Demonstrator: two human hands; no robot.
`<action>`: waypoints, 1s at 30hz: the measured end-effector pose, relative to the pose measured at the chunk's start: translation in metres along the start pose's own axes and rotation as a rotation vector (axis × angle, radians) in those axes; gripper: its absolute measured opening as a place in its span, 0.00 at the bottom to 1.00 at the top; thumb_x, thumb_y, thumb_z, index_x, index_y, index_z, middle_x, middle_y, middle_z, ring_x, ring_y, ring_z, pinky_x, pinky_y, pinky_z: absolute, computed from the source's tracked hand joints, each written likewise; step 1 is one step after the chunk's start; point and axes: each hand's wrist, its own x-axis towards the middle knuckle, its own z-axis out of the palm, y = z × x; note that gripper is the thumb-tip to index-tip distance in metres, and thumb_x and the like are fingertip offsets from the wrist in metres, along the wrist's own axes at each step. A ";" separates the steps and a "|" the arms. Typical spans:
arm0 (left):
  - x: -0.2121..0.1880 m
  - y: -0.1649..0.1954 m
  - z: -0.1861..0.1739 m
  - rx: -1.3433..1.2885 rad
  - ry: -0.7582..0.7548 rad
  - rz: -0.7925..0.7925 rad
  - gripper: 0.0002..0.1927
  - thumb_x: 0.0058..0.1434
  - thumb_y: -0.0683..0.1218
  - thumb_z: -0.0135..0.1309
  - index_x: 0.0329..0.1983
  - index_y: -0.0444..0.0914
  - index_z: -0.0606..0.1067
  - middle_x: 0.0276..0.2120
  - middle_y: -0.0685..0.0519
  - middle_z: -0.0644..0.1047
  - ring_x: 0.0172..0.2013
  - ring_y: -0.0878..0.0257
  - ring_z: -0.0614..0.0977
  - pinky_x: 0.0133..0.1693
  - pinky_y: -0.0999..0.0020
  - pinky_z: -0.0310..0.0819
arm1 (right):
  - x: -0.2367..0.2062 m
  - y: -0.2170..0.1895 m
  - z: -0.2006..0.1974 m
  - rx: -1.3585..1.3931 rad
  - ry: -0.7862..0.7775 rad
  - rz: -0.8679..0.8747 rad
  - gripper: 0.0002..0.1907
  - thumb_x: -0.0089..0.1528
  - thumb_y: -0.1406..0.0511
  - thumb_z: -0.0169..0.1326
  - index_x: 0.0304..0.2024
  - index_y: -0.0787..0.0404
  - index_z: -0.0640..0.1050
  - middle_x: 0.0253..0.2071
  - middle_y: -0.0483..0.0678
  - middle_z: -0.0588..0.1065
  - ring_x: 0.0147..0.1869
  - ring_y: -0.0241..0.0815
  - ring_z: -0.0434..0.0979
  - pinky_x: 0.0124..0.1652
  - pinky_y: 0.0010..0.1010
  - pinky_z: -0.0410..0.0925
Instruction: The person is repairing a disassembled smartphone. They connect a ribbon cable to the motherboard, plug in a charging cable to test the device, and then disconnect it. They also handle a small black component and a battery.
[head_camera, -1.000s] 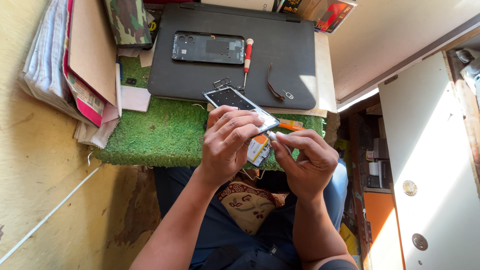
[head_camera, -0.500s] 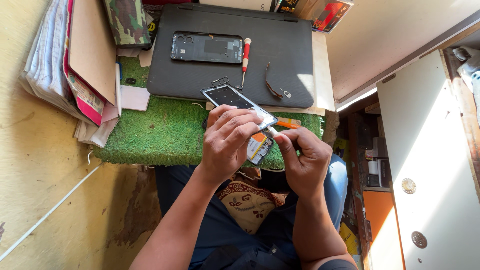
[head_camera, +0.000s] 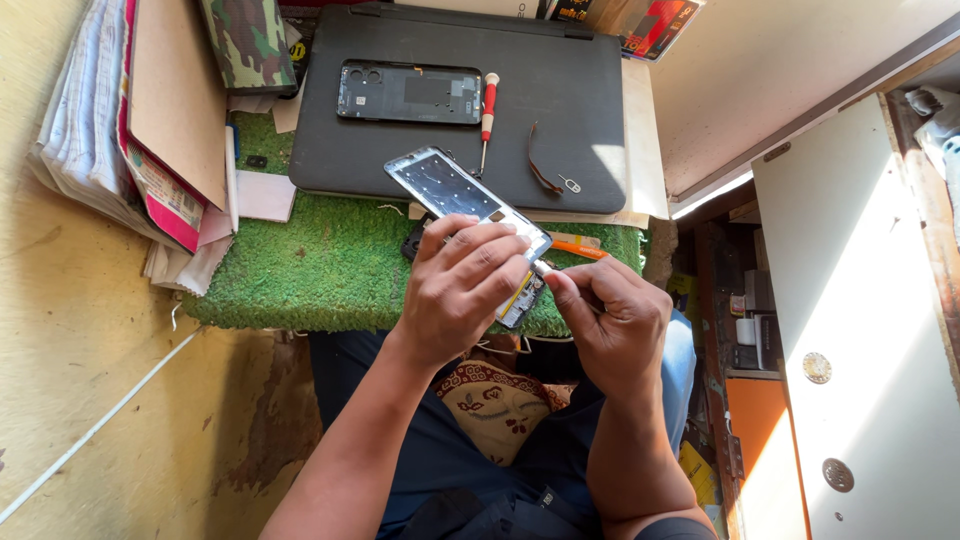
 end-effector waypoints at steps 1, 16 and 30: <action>-0.001 0.000 0.000 0.015 -0.015 0.022 0.05 0.66 0.42 0.57 0.44 0.38 0.77 0.48 0.53 0.81 0.54 0.58 0.82 0.60 0.55 0.67 | 0.000 0.000 -0.002 -0.004 -0.009 -0.003 0.07 0.63 0.66 0.63 0.36 0.65 0.82 0.25 0.46 0.73 0.25 0.33 0.71 0.27 0.25 0.63; -0.005 0.004 0.005 -0.021 -0.051 0.102 0.06 0.67 0.42 0.55 0.45 0.36 0.74 0.46 0.49 0.80 0.52 0.55 0.82 0.61 0.54 0.71 | 0.002 0.006 -0.009 0.016 -0.078 -0.034 0.06 0.64 0.67 0.62 0.36 0.65 0.81 0.26 0.47 0.73 0.26 0.34 0.72 0.28 0.26 0.64; 0.000 -0.003 0.004 -0.074 0.134 -0.005 0.07 0.64 0.41 0.61 0.43 0.41 0.76 0.48 0.53 0.79 0.56 0.55 0.80 0.63 0.52 0.67 | 0.010 0.031 -0.005 0.614 0.000 0.187 0.13 0.69 0.62 0.52 0.47 0.65 0.81 0.36 0.45 0.78 0.39 0.32 0.76 0.42 0.24 0.70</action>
